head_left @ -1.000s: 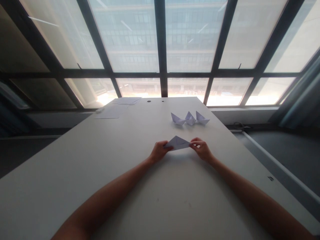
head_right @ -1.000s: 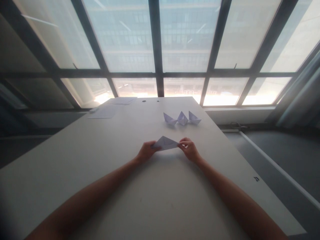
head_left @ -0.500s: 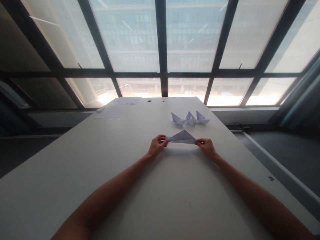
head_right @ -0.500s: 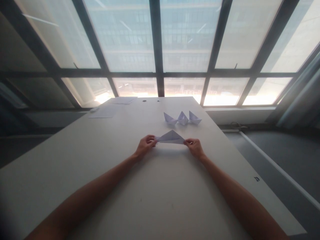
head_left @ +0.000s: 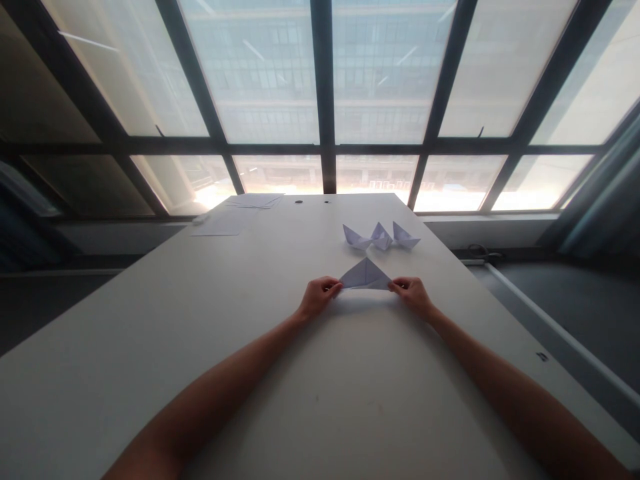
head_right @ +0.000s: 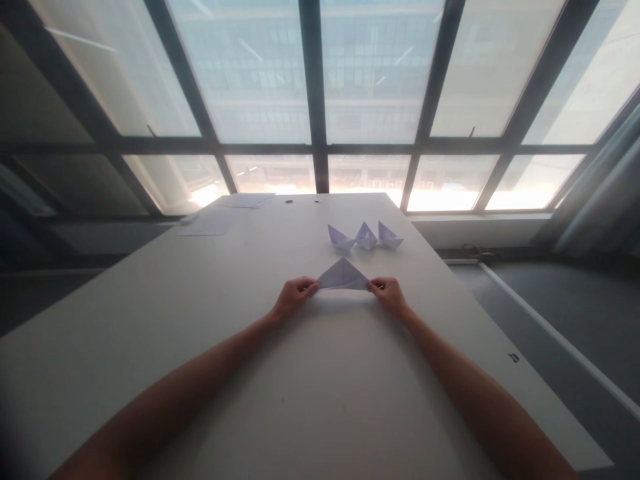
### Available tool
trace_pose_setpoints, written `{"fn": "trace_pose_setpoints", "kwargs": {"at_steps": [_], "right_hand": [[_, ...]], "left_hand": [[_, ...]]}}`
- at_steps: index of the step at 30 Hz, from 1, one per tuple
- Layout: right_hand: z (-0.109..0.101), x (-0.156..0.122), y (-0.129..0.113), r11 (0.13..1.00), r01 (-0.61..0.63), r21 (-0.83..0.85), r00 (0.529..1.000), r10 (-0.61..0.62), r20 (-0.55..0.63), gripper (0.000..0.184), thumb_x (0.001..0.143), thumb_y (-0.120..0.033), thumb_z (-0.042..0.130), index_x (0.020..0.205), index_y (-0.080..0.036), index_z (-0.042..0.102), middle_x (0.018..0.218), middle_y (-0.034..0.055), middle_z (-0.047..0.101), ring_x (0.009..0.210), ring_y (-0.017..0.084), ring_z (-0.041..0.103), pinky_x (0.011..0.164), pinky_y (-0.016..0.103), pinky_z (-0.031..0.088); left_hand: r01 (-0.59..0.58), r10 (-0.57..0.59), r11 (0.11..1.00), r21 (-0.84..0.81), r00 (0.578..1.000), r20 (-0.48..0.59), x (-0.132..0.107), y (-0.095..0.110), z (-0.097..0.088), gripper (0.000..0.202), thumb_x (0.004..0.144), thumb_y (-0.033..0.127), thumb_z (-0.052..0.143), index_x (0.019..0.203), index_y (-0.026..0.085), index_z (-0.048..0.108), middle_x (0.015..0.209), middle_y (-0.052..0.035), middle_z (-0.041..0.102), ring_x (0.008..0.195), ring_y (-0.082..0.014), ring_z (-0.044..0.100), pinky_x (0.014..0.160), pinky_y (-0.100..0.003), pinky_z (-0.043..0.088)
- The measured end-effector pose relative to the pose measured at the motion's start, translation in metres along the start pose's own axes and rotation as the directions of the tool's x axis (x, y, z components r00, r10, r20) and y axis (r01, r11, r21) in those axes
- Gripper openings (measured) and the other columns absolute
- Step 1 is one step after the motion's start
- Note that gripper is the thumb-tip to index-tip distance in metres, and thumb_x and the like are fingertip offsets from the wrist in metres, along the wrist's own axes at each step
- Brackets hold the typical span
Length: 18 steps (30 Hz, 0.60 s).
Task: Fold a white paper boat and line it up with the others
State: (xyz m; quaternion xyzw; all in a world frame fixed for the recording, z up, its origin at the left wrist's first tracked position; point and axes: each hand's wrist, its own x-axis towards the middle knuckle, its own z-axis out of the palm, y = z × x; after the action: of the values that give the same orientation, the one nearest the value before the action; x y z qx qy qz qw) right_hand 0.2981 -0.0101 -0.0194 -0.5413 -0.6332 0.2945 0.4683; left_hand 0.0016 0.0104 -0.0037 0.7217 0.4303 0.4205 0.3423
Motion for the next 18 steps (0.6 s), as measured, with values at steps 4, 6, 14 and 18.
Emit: {"fn": "trace_pose_setpoints", "kwargs": {"at_steps": [4,6,14,18], "right_hand": [[-0.0016,0.0003,-0.0007,1.0,-0.003,-0.002,1.0,0.003,-0.02,0.033,0.074,-0.045,0.066,0.07,-0.014,0.075,0.065,0.0053,0.071,0.059,0.018,0.058,0.056,0.027,0.04],[-0.0023,0.0006,-0.0006,1.0,-0.007,0.001,0.999,0.007,-0.031,0.034,0.074,-0.046,0.066,0.071,-0.014,0.076,0.066,0.0055,0.071,0.059,0.018,0.058,0.057,0.028,0.04],[0.0017,0.0003,-0.0009,1.0,0.009,0.017,1.0,-0.009,-0.016,0.032,0.073,-0.045,0.066,0.073,-0.015,0.077,0.07,0.0065,0.074,0.061,0.019,0.061,0.058,0.028,0.043],[0.003,-0.0006,-0.0018,1.0,0.019,0.016,1.0,-0.019,-0.003,0.031,0.073,-0.045,0.066,0.073,-0.015,0.077,0.07,0.0066,0.074,0.061,0.02,0.062,0.058,0.029,0.044]], "left_hand": [[-0.072,0.075,0.995,-0.07,0.996,0.042,0.0005,-0.0038,0.0017,0.044,0.078,0.055,0.071,0.097,0.014,0.073,0.094,-0.008,0.073,0.081,-0.0205,0.069,0.075,-0.031,0.056],[-0.097,0.104,0.989,-0.115,0.993,0.055,0.0001,-0.0051,0.0024,0.051,0.069,0.051,0.08,0.105,0.015,0.07,0.103,-0.0085,0.071,0.086,-0.022,0.069,0.079,-0.034,0.057],[-0.02,0.011,0.98,-0.198,0.999,-0.047,0.0014,-0.0038,0.0005,0.03,0.088,0.043,0.06,0.101,0.016,0.058,0.071,-0.0007,0.068,0.066,-0.0158,0.066,0.067,-0.029,0.055],[0.041,-0.072,0.926,-0.376,0.995,-0.069,0.0031,-0.0043,0.0017,0.039,0.082,0.045,0.068,0.104,0.019,0.051,0.071,0.0026,0.066,0.06,-0.0143,0.066,0.061,-0.028,0.056]]}}
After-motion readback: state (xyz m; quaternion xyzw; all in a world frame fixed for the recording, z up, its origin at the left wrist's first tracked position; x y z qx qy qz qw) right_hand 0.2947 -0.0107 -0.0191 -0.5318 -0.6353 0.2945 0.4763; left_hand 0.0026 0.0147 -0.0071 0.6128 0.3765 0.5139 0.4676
